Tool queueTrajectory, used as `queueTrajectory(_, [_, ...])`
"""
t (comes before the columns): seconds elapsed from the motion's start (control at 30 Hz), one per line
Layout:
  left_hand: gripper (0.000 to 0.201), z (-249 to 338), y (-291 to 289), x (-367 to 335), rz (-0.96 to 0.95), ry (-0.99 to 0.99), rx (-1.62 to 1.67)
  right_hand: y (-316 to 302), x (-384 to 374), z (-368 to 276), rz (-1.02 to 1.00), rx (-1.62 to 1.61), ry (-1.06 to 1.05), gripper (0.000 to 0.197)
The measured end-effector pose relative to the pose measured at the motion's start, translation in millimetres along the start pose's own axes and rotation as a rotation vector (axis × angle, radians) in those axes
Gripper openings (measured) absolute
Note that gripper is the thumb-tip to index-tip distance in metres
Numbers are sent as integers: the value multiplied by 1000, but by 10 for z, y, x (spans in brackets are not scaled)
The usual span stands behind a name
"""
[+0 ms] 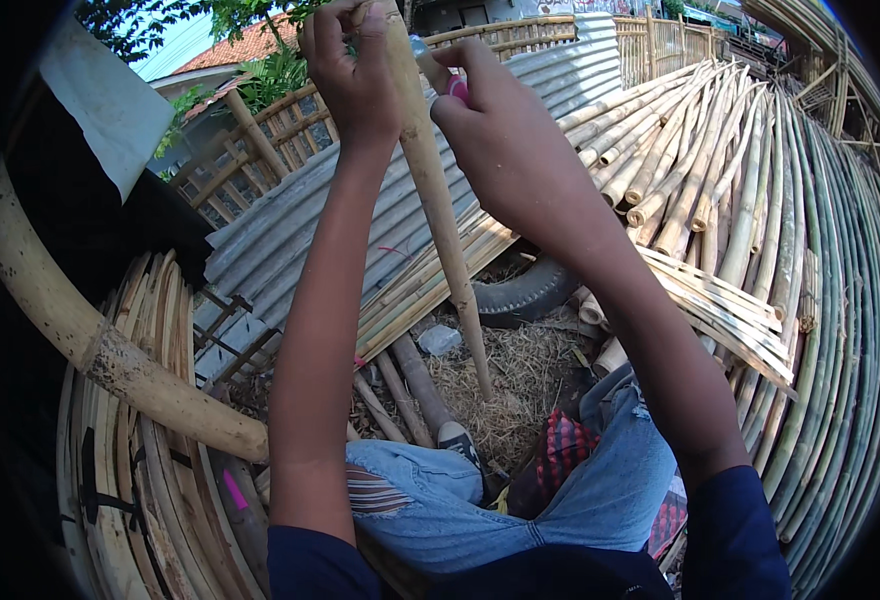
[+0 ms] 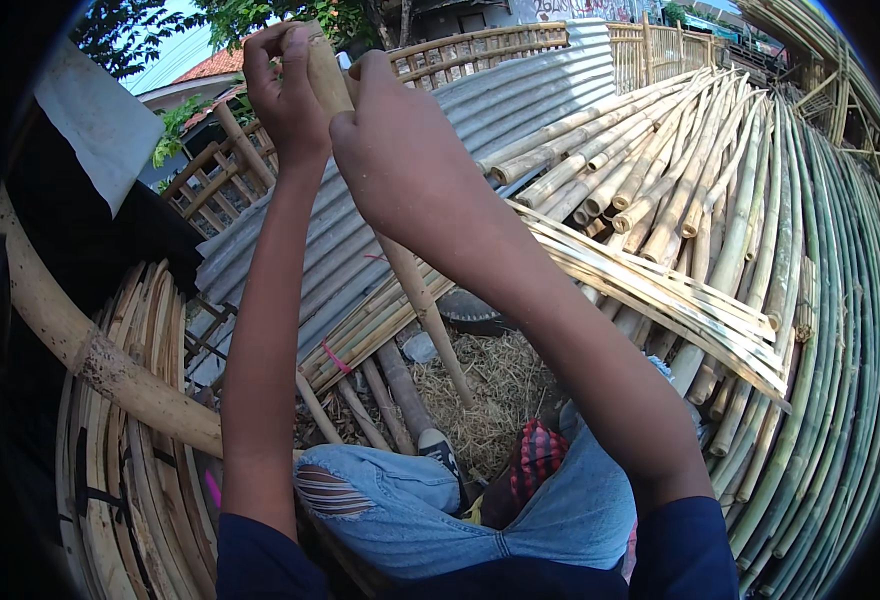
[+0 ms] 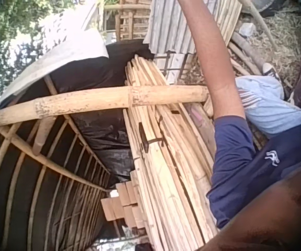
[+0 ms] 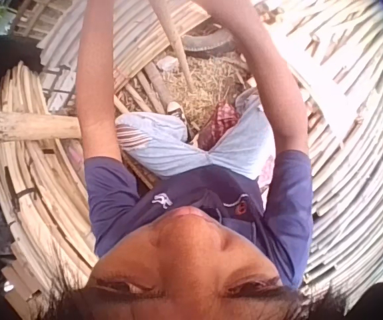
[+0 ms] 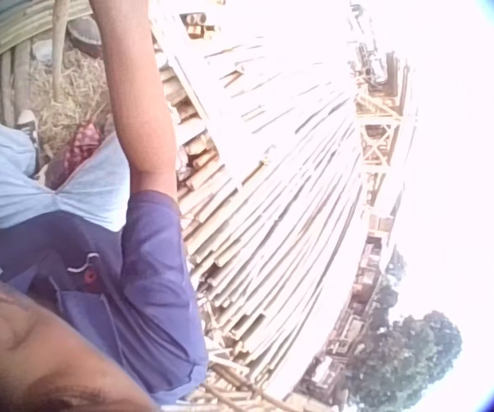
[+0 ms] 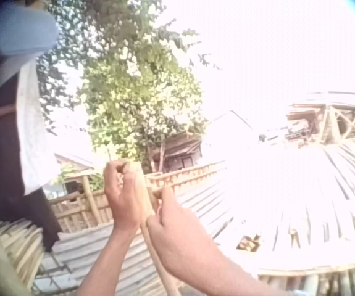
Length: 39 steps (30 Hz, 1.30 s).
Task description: Scraping and shaping a thin bamboo stick using a small craft knife.
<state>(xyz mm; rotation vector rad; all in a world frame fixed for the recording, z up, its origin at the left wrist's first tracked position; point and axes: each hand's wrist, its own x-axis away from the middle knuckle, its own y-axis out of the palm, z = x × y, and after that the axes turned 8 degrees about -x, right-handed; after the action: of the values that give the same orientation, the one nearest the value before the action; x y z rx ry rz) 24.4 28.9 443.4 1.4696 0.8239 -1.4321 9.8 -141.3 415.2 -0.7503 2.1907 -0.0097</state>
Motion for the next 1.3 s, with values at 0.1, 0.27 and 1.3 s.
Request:
queueTrajectory(0.1, [18,-51,-9,-47,13,77,2,218,97,162,-11,43,88,36])
queueTrajectory(0.27, [18,-100,-58,-56,23,143,-41,382,614,970,-255,36,305,37])
queueTrajectory(1.3, [12,-32,-57,-83,-54,-58,234,325,558,302,29,-249,228,33])
